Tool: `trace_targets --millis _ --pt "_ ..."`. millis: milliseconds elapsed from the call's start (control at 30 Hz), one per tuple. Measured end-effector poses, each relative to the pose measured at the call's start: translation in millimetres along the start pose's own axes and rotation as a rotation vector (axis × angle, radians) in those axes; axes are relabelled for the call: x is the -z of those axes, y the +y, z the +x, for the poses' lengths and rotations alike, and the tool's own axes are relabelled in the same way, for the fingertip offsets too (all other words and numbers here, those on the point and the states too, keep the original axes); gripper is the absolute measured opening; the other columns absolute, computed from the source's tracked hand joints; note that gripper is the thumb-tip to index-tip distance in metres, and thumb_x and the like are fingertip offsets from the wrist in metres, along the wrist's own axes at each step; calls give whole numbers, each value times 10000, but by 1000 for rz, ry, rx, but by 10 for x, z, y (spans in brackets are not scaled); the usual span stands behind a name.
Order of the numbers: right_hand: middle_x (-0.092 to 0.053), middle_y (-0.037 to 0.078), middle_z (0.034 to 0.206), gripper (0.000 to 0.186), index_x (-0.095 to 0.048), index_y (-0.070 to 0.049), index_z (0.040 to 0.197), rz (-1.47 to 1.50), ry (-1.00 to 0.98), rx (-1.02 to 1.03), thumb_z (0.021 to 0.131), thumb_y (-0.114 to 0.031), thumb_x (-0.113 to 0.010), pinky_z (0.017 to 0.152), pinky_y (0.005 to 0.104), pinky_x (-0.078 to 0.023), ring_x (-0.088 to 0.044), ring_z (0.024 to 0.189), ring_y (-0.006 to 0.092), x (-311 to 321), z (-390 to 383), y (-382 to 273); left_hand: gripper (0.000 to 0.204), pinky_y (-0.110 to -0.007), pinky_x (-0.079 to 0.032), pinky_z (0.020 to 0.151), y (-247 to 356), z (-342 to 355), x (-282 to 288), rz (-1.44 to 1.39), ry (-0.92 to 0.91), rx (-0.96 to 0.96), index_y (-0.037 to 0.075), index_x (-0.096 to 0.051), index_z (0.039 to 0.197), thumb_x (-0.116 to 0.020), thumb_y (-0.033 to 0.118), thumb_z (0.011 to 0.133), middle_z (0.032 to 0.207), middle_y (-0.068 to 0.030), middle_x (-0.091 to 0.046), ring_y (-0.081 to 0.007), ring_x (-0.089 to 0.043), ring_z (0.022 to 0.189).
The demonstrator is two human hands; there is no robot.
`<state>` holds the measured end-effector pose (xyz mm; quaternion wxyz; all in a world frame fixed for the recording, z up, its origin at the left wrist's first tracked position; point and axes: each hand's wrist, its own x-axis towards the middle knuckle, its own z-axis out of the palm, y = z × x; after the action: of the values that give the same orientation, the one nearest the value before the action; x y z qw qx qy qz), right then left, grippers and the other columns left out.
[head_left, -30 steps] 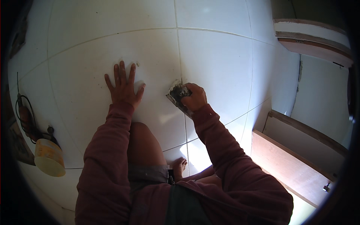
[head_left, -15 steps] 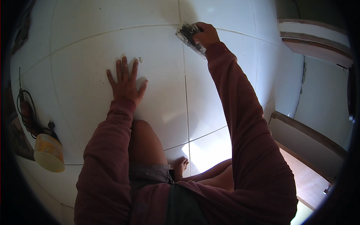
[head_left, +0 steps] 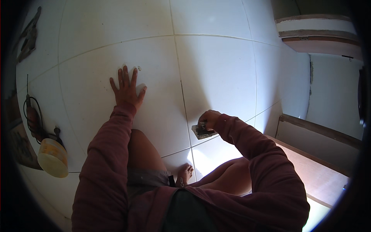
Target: Applying grout to the joints between floor tiles using a hand float and a bucket of mixture.
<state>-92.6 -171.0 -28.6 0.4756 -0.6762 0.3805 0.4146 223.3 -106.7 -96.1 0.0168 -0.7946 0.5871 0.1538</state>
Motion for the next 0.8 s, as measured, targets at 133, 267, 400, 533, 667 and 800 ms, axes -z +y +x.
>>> trace_targets --millis 133,267,400,533,667,800 --pt "-621 158 838 564 -594 18 1000 1258 318 97 456 7 -447 689 346 -512 -608 747 252 97 -490 512 706 -577 -43 1046 25 17 -32 14 98 -49 193 -216 1395 -488 478 809 1457 -131 -140 -289 -97 1354" --pt "-622 159 896 414 -575 28 932 1992 486 351 583 -109 -400 722 412 -527 -615 787 293 -84 -309 579 701 -559 -42 1055 3 -18 -77 64 120 -8 192 -233 1387 -516 456 802 1459 -122 -142 -277 -102 1356" --pt "-636 165 892 361 -604 26 885 2128 358 659 640 -169 -426 687 412 -530 -627 754 303 -290 -145 244 661 -507 -64 1073 -108 -39 -163 -28 135 -81 165 -330 1346 -590 389 780 1445 -123 -201 -266 -139 1349" --pt "-639 170 883 403 -608 31 911 1987 179 644 622 -180 -423 682 416 -526 -623 744 318 -330 -100 20 324 -333 -329 995 -845 7 484 -792 -476 -90 62 -558 1135 -561 222 854 1185 -119 -532 -212 -488 1118" --pt "-628 162 866 462 -587 42 948 1619 55 464 568 -179 -443 659 399 -521 -609 698 294 -299 16 100 99 -244 -412 755 -2255 -391 1181 -1104 -22 -131 30 -597 873 -531 95 836 862 -33 -579 -116 -524 808" --pt "-613 182 835 503 -549 48 1003 1180 59 415 575 -183 -419 622 366 -521 -614 683 277 -218 -447 -541 242 -311 -417 784 -3787 -1403 1457 -650 540 405 35 -589 886 -581 265 814 877 -88 -606 -214 -567 826"
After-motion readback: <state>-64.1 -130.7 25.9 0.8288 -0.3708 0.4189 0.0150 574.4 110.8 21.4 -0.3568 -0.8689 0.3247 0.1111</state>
